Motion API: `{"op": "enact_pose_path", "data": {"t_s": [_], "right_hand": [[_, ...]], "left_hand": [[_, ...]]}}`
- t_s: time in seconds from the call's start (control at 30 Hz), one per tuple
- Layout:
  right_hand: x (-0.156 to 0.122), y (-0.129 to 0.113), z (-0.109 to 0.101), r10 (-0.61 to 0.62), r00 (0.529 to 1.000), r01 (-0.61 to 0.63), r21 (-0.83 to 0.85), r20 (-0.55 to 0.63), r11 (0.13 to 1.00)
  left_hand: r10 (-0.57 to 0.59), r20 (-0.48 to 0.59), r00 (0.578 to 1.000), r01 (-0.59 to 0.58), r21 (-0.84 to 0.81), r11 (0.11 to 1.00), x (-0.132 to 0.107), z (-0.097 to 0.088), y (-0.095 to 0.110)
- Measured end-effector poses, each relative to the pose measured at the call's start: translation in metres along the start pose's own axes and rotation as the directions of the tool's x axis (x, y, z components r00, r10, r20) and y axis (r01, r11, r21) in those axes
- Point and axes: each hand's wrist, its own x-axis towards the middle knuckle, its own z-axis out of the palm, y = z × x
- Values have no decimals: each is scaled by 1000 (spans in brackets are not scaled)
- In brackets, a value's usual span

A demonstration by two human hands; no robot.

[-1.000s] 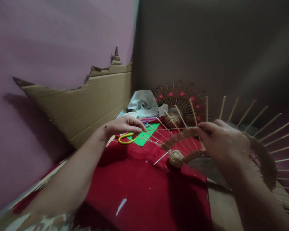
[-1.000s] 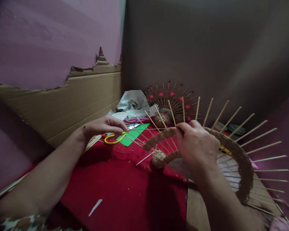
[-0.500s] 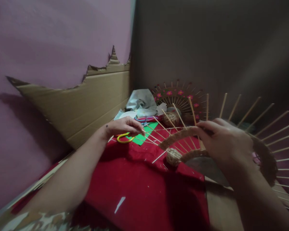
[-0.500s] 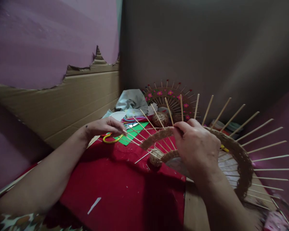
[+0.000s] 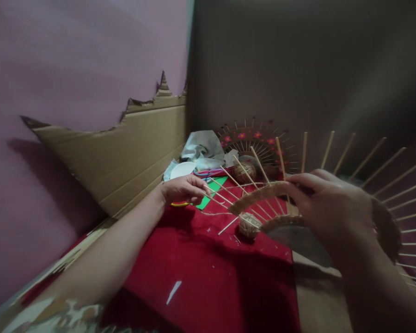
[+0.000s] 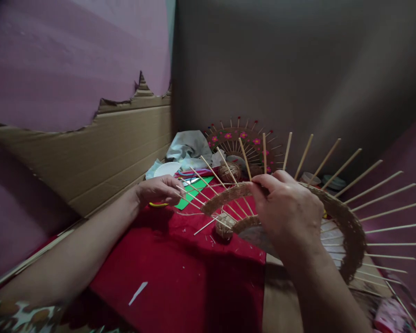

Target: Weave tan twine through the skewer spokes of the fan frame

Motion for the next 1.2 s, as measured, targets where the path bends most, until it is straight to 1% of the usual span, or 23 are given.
{"op": "enact_pose_path", "data": {"t_s": [0.07, 0.17, 0.23, 0.3, 0.33, 0.4, 0.5, 0.57, 0.63, 0.7, 0.73, 0.77, 0.83, 0.9, 1.0, 1.1, 1.2], "right_hand": [[1, 1, 0, 12, 1000, -12, 0, -18, 1000], [3, 1, 0, 18, 1000, -18, -18, -18, 1000], [5, 0, -1, 18, 1000, -19, -29, -12, 999], [7, -2, -2, 16, 1000, -16, -33, -9, 999], [8, -2, -2, 15, 1000, -15, -33, -3, 999], [9, -4, -3, 12, 1000, -12, -35, 7, 999], [11, -4, -2, 14, 1000, -14, -43, -2, 999], [13, -3, -1, 12, 1000, -12, -53, -14, 999], [14, -3, 0, 11, 1000, -11, -56, -16, 998], [16, -2, 1, 14, 1000, -14, -58, -6, 998], [17, -2, 1, 20, 1000, -20, -61, -1, 998], [18, -2, 1, 26, 1000, -26, -66, 5, 997], [19, -2, 1, 40, 999, -38, -78, 21, 996], [21, -2, 1, 51, 998, -48, -83, 36, 995], [22, -1, 2, 56, 998, -53, -82, 39, 995], [24, 1, 4, 55, 998, -52, -70, 33, 996], [25, 1, 6, 55, 998, -52, -70, 31, 996]], "left_hand": [[-33, 24, 999, 29, 143, 989, 4, 8, 1], [-76, 109, 991, 33, 348, 937, 10, 23, 0], [-104, 155, 982, 33, 403, 915, 13, 30, -2], [-110, 165, 980, 31, 420, 907, 14, 34, -4], [-84, 151, 985, 11, 431, 902, 14, 34, -4], [16, 132, 991, -79, 481, 873, 14, 34, -2], [195, 142, 970, -241, 566, 788, 15, 33, 3], [248, 128, 960, -276, 574, 771, 16, 34, 5], [233, 57, 971, -227, 536, 813, 14, 35, 5], [146, -26, 989, -118, 459, 880, 11, 36, 7], [89, -47, 995, -62, 415, 908, 8, 37, 9], [41, -53, 998, -18, 369, 929, 6, 37, 12], [-19, -32, 999, 27, 269, 963, 3, 39, 16], [-46, -13, 999, 47, 146, 988, 2, 43, 17], [-86, -33, 996, 84, -45, 995, 8, 53, 8], [-63, -99, 993, 44, -181, 982, 16, 64, -6], [-11, -112, 994, -15, -228, 974, 21, 72, -15]]}}
